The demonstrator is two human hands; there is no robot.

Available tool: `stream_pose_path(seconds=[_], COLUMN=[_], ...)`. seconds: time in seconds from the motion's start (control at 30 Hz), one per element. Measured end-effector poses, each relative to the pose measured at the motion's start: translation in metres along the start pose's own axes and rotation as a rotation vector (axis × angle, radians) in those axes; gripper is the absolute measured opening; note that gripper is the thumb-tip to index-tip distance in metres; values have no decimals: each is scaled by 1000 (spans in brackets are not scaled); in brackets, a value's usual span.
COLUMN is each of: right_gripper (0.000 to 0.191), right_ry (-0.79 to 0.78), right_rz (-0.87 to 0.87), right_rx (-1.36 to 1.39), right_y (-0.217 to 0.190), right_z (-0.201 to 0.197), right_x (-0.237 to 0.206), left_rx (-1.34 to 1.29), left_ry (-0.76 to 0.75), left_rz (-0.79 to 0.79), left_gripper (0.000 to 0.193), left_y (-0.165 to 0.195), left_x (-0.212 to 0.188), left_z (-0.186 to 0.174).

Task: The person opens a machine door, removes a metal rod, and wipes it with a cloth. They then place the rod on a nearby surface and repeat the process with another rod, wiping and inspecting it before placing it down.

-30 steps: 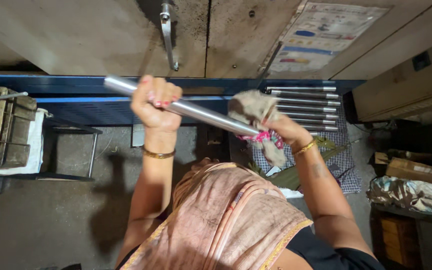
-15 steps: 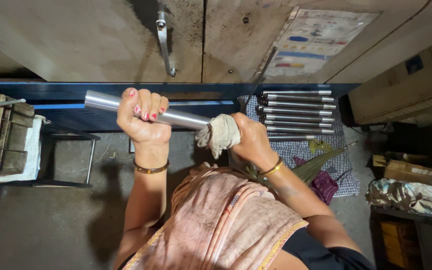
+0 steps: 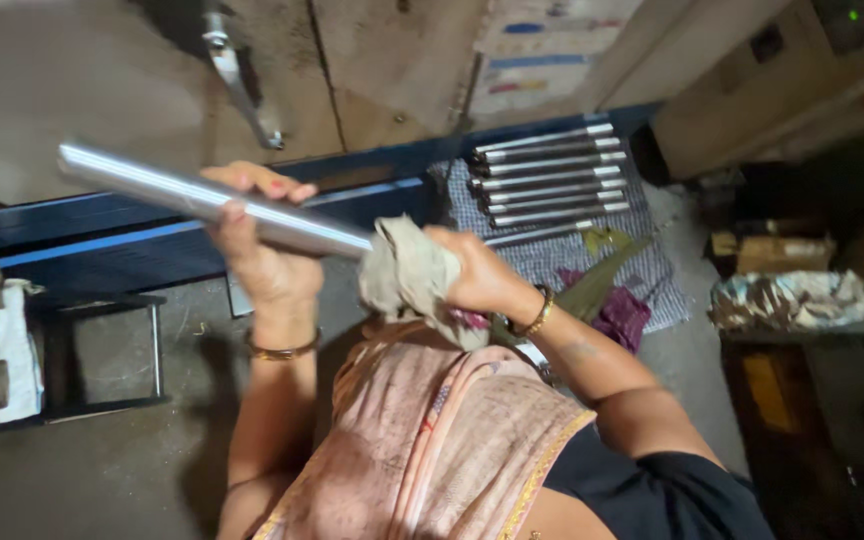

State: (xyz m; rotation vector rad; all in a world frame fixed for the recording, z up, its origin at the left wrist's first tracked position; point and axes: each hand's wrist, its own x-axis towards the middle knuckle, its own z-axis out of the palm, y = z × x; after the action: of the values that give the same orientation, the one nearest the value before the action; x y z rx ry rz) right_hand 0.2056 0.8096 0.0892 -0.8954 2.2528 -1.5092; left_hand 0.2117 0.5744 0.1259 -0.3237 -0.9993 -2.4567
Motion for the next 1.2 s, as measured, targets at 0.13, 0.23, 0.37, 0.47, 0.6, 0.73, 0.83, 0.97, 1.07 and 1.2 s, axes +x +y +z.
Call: stream_pose_path(seconds=[0.13, 0.23, 0.37, 0.47, 0.6, 0.73, 0.83, 0.97, 1.07, 1.2], right_gripper=[31, 28, 34, 29, 44, 30, 49, 89, 83, 101], right_ry=[216, 118, -225, -549, 96, 757, 982, 1159, 910, 956], right_rz=[29, 120, 225, 330, 345, 442, 107, 90, 202, 410], right_rx=[-352, -324, 182, 235, 117, 232, 223, 404, -555, -821], right_y=[0, 23, 87, 137, 176, 202, 212, 224, 238, 258], right_z=[7, 13, -1, -44, -107, -139, -150, -163, -178, -173], right_x=[-7, -15, -29, -43, -75, -69, -46, -18, -16, -50], left_rx=[-111, -300, -279, -326, -334, -352, -454, -519, -501, -589], left_ry=[309, 387, 274, 106, 112, 212, 271, 400, 523, 579], left_rz=[-346, -572, -603, -516, -343, -295, -314, -423, -501, -520], left_gripper=[40, 43, 41, 36, 34, 41, 38, 40, 40, 42], left_y=[-63, -85, -101, -99, -67, -63, -75, -86, -94, -97], left_x=[-29, -44, -61, -60, -31, -17, -19, -21, -24, -29], left_z=[-4, -24, -34, -36, -61, -74, -75, -75, -77, -92])
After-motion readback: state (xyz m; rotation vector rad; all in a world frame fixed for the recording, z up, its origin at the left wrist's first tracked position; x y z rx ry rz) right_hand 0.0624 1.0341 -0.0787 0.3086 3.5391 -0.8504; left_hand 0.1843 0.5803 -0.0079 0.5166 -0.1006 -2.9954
